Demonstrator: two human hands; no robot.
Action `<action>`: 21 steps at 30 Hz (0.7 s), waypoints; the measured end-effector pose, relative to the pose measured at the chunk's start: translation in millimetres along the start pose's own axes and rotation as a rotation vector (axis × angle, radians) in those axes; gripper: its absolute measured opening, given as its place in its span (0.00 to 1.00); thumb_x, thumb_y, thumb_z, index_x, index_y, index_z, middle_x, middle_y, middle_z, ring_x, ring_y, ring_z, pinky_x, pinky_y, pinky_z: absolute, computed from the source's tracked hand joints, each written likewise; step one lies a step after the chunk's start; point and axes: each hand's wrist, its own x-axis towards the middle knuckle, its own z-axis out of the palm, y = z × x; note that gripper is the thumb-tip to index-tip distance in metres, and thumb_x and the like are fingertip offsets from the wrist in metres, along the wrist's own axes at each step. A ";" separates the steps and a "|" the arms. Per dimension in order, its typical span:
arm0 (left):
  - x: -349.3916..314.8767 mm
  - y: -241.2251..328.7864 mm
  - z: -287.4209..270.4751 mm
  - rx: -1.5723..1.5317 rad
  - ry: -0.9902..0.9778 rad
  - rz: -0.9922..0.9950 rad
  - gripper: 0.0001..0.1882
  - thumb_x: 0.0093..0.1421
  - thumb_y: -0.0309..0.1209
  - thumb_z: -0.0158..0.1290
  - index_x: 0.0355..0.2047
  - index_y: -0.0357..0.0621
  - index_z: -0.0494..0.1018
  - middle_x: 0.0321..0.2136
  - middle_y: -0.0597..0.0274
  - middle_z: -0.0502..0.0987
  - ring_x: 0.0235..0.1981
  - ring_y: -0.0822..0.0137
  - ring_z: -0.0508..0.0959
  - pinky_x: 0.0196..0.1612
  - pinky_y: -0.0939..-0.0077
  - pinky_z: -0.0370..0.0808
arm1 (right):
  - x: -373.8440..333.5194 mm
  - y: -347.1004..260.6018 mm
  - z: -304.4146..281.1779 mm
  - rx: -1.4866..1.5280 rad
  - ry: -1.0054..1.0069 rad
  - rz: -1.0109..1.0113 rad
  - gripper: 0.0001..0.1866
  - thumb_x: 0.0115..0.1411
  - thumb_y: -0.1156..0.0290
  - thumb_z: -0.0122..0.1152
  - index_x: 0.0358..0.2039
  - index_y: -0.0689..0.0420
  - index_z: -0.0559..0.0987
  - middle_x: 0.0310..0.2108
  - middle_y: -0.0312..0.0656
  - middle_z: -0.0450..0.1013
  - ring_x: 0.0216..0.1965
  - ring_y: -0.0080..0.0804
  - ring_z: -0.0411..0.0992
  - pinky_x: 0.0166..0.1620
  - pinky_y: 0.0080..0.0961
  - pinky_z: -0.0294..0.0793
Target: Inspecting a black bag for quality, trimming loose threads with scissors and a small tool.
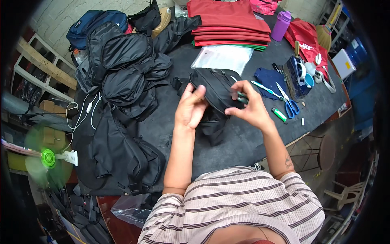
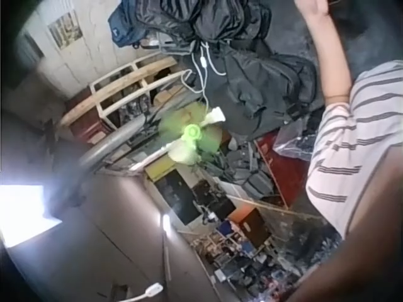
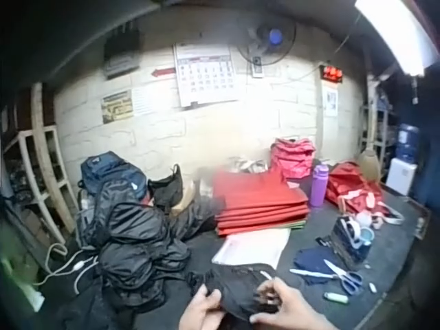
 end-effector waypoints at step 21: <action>-6.4 -18.6 42.2 0.504 0.095 0.382 0.29 0.49 0.12 0.54 0.50 0.38 0.56 0.31 0.55 0.74 0.29 0.74 0.75 0.31 0.83 0.75 | 23.2 -23.5 -12.6 -0.151 0.030 -0.207 0.11 0.40 0.81 0.64 0.28 0.61 0.75 0.26 0.42 0.71 0.27 0.36 0.73 0.31 0.26 0.71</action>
